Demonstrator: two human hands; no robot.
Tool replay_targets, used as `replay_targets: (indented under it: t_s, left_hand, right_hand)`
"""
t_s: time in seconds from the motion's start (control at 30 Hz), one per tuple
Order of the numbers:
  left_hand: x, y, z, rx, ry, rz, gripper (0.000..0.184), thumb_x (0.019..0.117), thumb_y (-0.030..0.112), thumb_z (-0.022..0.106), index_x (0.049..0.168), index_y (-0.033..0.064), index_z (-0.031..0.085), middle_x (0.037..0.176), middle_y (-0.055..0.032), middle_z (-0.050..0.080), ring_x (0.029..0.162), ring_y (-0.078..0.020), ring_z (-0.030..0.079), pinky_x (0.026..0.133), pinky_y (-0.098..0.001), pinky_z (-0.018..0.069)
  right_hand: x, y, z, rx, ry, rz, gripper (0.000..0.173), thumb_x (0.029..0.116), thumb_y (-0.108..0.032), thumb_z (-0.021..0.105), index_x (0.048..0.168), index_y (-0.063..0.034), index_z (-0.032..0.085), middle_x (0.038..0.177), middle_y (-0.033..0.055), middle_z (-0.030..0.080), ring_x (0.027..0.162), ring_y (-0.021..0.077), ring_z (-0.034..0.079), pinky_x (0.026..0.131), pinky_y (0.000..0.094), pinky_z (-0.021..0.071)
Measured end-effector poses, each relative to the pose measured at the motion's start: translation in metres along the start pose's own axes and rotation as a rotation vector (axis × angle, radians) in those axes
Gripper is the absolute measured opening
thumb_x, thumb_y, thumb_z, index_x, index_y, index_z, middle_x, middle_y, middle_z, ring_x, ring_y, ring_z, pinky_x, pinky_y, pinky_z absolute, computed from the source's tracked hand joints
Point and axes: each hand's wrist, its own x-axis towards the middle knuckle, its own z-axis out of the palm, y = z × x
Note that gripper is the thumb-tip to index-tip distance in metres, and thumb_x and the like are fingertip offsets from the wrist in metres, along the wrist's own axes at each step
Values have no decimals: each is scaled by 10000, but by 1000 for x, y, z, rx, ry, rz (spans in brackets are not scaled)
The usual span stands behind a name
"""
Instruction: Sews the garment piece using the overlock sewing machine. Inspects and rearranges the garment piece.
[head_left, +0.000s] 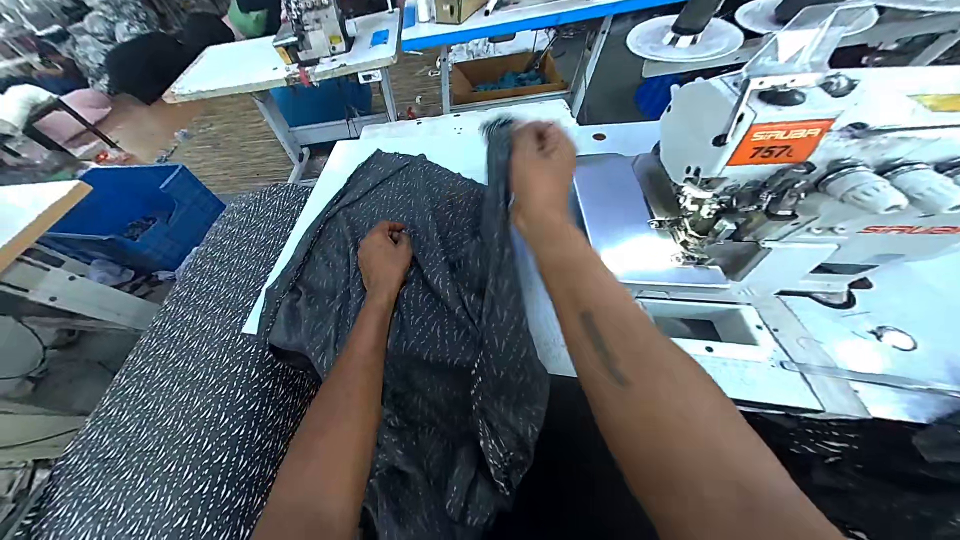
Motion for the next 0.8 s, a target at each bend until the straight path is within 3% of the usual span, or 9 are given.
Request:
replay_targets:
  t_s: [0.07, 0.13, 0.23, 0.37, 0.43, 0.53, 0.63, 0.7, 0.8]
  left_hand:
    - [5, 0, 1, 0, -5, -3, 245, 971, 230, 609, 1151, 129, 740, 964, -86, 744, 935, -306, 708, 823, -598, 545]
    - [13, 1, 0, -16, -16, -14, 257, 972, 253, 608, 1161, 141, 742, 985, -93, 749, 956, -323, 707, 830, -623, 534]
    - [23, -5, -2, -142, -100, -25, 318, 994, 283, 570, 1239, 140, 715, 1072, -128, 737, 973, -323, 703, 847, -618, 541]
    - [11, 5, -23, -620, -261, -129, 406, 1091, 341, 408, 1280, 32, 592, 1033, -103, 655, 777, -172, 650, 700, -391, 586]
    - [10, 10, -34, -721, -280, -190, 585, 1077, 531, 345, 1371, 66, 540, 1111, -99, 635, 902, -192, 635, 769, -422, 556]
    - [16, 13, -38, -764, -310, -319, 851, 972, 763, 351, 1484, 94, 470, 1355, -157, 582, 1188, -289, 585, 957, -529, 495]
    - [19, 13, -33, -589, -231, -239, 799, 906, 555, 709, 1482, 63, 457, 1370, -213, 588, 1203, -339, 614, 946, -556, 542]
    - [21, 15, -31, -304, -238, -109, 977, 812, 427, 844, 1537, 1, 347, 1421, -301, 522, 1295, -426, 543, 1042, -623, 474]
    - [38, 33, -29, 135, -347, 134, 638, 864, 316, 794, 1329, -70, 592, 1231, -350, 623, 1179, -517, 597, 989, -722, 451]
  right_hand:
    - [-4, -38, -30, 376, 133, -65, 274, 1087, -201, 457, 1191, 29, 562, 988, 74, 637, 910, 138, 656, 833, 355, 574]
    - [-33, -70, -62, 716, 75, 34, 233, 1112, -228, 422, 1230, -49, 515, 1064, 64, 643, 999, 168, 668, 895, 400, 586]
    - [-107, -75, -112, 543, -148, 81, 157, 1089, -191, 482, 1184, -104, 570, 1005, 7, 661, 922, 122, 675, 843, 365, 603]
    - [-165, -43, -166, 478, -323, 319, 252, 972, -89, 642, 1222, -99, 677, 971, 28, 719, 810, 78, 688, 710, 253, 606]
    - [-184, -35, -178, 354, -386, 225, 173, 933, -94, 700, 1101, -87, 739, 933, 40, 717, 759, 96, 666, 666, 245, 588]
    - [-204, -28, -179, 137, -511, -197, 84, 950, -151, 670, 988, -154, 745, 991, -29, 694, 856, 88, 665, 725, 257, 597]
    - [-224, -27, -173, 16, -720, -475, 144, 1000, -143, 626, 1047, -164, 761, 1026, -40, 700, 941, 55, 670, 813, 235, 596]
    - [-214, -28, -171, -46, -700, -510, 153, 998, -135, 618, 1053, -154, 760, 1035, -43, 697, 936, 34, 663, 814, 213, 588]
    - [-162, -40, -177, 8, -357, -328, 142, 985, -76, 609, 1071, -56, 720, 1021, -15, 722, 877, 39, 675, 788, 254, 595]
